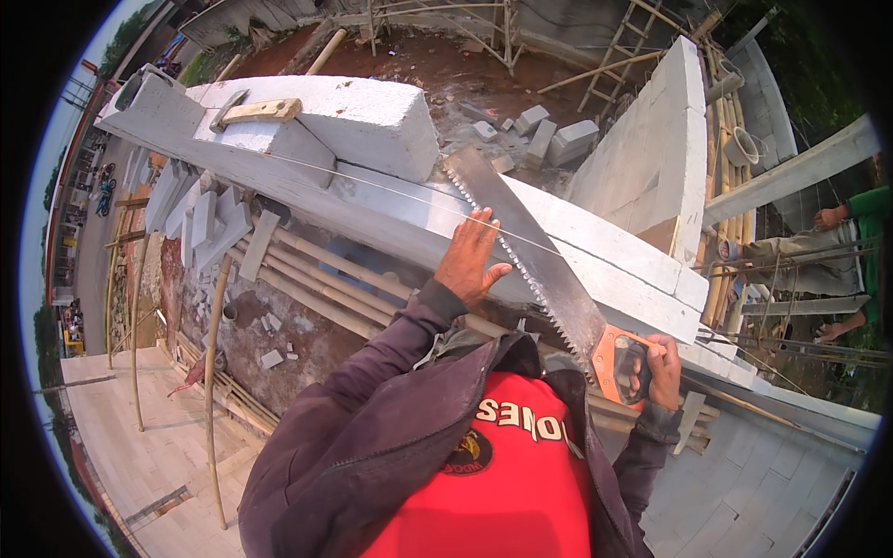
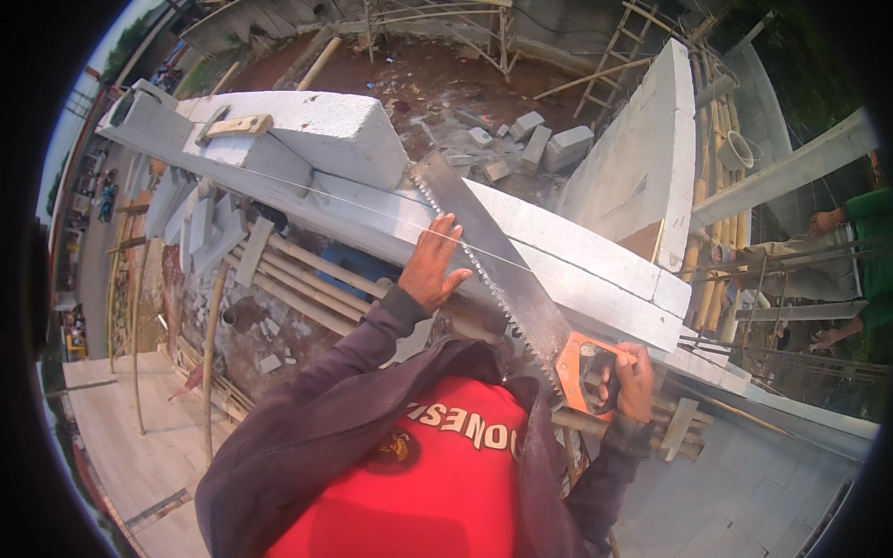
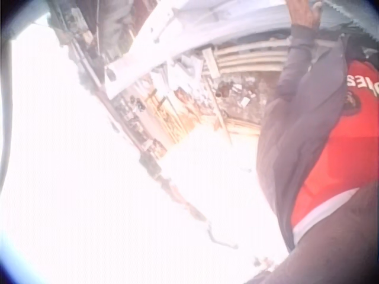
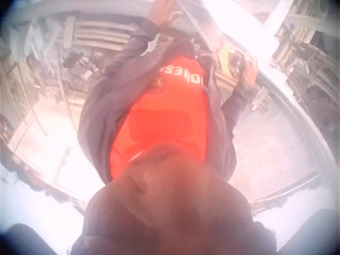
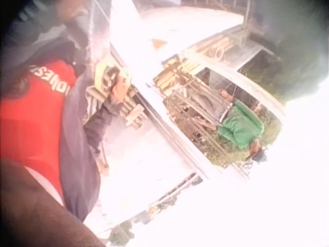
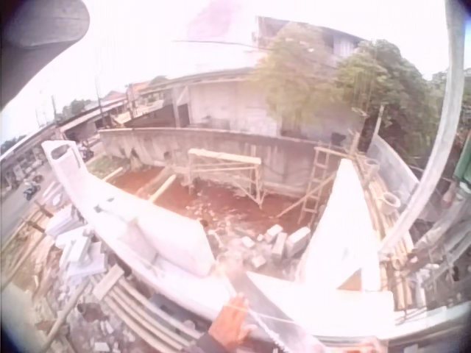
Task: The person cuts a white aerated concrete block with a hand saw, then applies mortar to the block and the wall using a trowel. The person places the block onto the wall and taps it into position with a hammer.
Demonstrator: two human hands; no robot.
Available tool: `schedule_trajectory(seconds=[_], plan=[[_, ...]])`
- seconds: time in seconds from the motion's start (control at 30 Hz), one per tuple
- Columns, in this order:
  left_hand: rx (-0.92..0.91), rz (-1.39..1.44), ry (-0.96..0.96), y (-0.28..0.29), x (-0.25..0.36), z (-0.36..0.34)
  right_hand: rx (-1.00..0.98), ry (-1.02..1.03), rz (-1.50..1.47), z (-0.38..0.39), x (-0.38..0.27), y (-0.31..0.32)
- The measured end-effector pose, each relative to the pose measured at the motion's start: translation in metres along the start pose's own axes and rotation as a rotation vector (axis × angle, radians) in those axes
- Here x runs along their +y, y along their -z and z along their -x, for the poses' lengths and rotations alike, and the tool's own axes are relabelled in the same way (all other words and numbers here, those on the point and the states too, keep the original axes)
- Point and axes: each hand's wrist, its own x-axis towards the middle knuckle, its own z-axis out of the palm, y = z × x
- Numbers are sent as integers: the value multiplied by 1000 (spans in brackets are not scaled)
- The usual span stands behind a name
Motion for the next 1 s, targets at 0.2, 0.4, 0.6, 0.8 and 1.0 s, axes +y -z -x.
schedule_trajectory(seconds=[0.2,0.4,0.6,0.8,1.0], plan=[[-2,57,26,-11,-8,-11,-5,69,-35,-18,15,0],[55,37,77,-15,-27,-22,29,95,-7,-8,9,-10],[26,-44,107,-17,-64,-18,127,35,-146,24,15,21],[-18,-173,153,-16,-90,-30,232,70,-186,103,21,86],[5,-221,160,-22,-121,-57,532,75,-206,272,18,137]])
